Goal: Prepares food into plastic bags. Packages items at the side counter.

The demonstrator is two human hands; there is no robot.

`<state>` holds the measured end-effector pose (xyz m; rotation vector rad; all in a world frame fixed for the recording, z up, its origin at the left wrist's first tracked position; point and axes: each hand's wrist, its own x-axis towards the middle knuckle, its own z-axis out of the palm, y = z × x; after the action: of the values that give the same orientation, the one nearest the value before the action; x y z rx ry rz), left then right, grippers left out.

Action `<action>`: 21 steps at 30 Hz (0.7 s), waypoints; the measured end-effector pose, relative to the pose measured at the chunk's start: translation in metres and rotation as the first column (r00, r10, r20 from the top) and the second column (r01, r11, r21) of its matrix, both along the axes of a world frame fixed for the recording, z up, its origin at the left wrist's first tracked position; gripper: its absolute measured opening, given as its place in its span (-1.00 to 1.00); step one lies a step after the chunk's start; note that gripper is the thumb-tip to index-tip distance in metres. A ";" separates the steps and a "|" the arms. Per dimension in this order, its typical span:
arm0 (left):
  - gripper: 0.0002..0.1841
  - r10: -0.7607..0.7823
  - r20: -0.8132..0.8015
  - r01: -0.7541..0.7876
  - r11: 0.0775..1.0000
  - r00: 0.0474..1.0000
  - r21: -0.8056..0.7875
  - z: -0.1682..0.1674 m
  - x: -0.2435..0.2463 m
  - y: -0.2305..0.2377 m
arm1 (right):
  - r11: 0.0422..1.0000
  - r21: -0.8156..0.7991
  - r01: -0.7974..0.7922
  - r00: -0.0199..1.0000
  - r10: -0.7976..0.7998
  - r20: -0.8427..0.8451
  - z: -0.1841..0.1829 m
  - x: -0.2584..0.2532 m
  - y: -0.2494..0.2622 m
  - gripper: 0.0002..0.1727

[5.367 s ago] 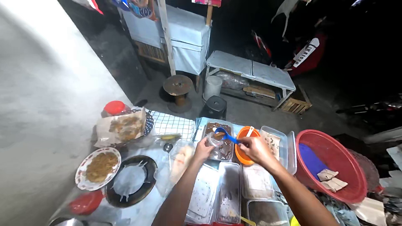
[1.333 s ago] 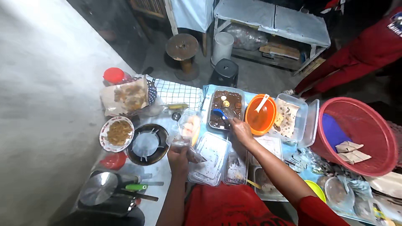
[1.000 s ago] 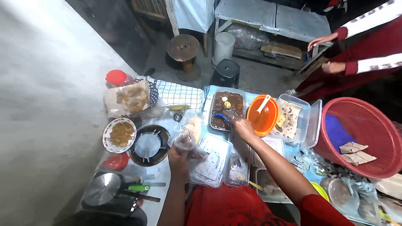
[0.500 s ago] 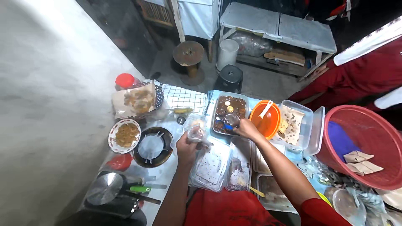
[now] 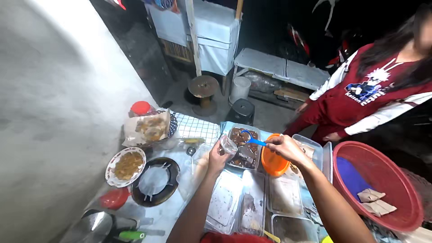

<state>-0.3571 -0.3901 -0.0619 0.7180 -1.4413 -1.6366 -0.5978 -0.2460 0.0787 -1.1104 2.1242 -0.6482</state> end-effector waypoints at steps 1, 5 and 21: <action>-0.22 0.008 0.010 -0.008 1.000 1.000 -0.013 0.001 -0.005 0.001 | 1.000 -0.011 -0.010 1.000 0.010 -0.013 0.011 0.001 0.000 -0.74; -0.24 0.063 0.106 -0.056 0.996 0.992 -0.072 0.005 -0.024 0.006 | 0.997 -0.021 -0.072 0.996 0.071 -0.053 0.037 0.011 -0.001 -0.73; -0.29 -0.018 0.201 0.032 0.997 0.979 -0.066 0.025 -0.039 0.006 | 0.763 0.135 -0.633 0.369 0.450 -0.813 0.035 0.070 0.010 -0.75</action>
<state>-0.3958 -0.3836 -0.0364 0.8480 -1.6474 -1.5601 -0.5281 -0.2363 0.1139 -2.4867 2.1214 0.0482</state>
